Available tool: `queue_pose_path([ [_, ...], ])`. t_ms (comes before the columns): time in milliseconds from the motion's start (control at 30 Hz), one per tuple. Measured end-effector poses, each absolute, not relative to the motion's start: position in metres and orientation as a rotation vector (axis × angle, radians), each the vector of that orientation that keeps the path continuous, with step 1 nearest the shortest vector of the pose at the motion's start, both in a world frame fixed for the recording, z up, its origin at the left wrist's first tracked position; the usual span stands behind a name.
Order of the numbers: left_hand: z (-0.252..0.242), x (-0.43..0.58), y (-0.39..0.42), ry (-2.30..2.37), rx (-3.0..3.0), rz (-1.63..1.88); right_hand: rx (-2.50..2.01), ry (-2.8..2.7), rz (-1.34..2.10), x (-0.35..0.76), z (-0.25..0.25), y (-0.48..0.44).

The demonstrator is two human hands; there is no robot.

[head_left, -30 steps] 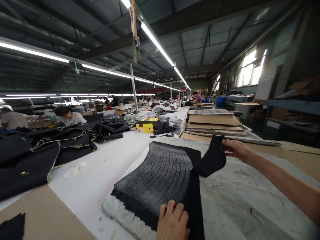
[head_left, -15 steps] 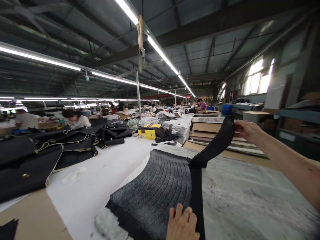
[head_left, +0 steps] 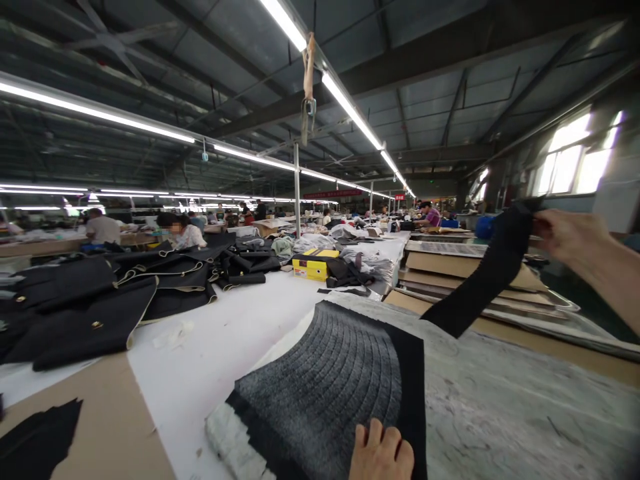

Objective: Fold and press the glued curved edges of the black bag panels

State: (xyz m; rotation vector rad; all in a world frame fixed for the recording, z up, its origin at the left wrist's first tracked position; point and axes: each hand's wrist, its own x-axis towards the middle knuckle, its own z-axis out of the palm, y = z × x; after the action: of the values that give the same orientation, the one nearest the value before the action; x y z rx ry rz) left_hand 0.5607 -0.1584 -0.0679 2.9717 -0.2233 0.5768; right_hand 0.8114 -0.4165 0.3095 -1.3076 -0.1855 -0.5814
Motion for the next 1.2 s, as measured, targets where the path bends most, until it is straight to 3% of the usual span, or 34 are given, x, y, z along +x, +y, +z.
queue_pose_path([
  [167,-0.021,0.53,-0.159,-0.037,2.707,0.373,-1.407,-0.413,-0.483,0.743,0.32,-0.355],
  [333,0.075,0.468,-0.127,0.027,1.906,0.438,-1.528,-0.738,-0.31,0.629,0.312,-0.273],
  [467,0.163,0.395,-0.095,0.074,1.522,0.694,-1.588,-0.969,-0.166,0.54,0.289,-0.207],
  [567,0.199,0.334,-0.075,0.292,1.59,0.986,-1.629,-1.235,-0.135,0.477,0.27,-0.155],
  [700,0.197,0.25,-0.044,0.604,1.698,1.149,-1.609,-1.5,-0.12,0.389,0.249,-0.092],
  [1000,0.118,0.034,0.014,0.953,1.428,1.208,-1.39,-1.902,0.33,0.19,0.165,0.011],
  [1200,0.09,-0.091,0.016,1.254,1.103,1.188,-1.164,-2.139,0.58,0.135,0.124,0.039],
])
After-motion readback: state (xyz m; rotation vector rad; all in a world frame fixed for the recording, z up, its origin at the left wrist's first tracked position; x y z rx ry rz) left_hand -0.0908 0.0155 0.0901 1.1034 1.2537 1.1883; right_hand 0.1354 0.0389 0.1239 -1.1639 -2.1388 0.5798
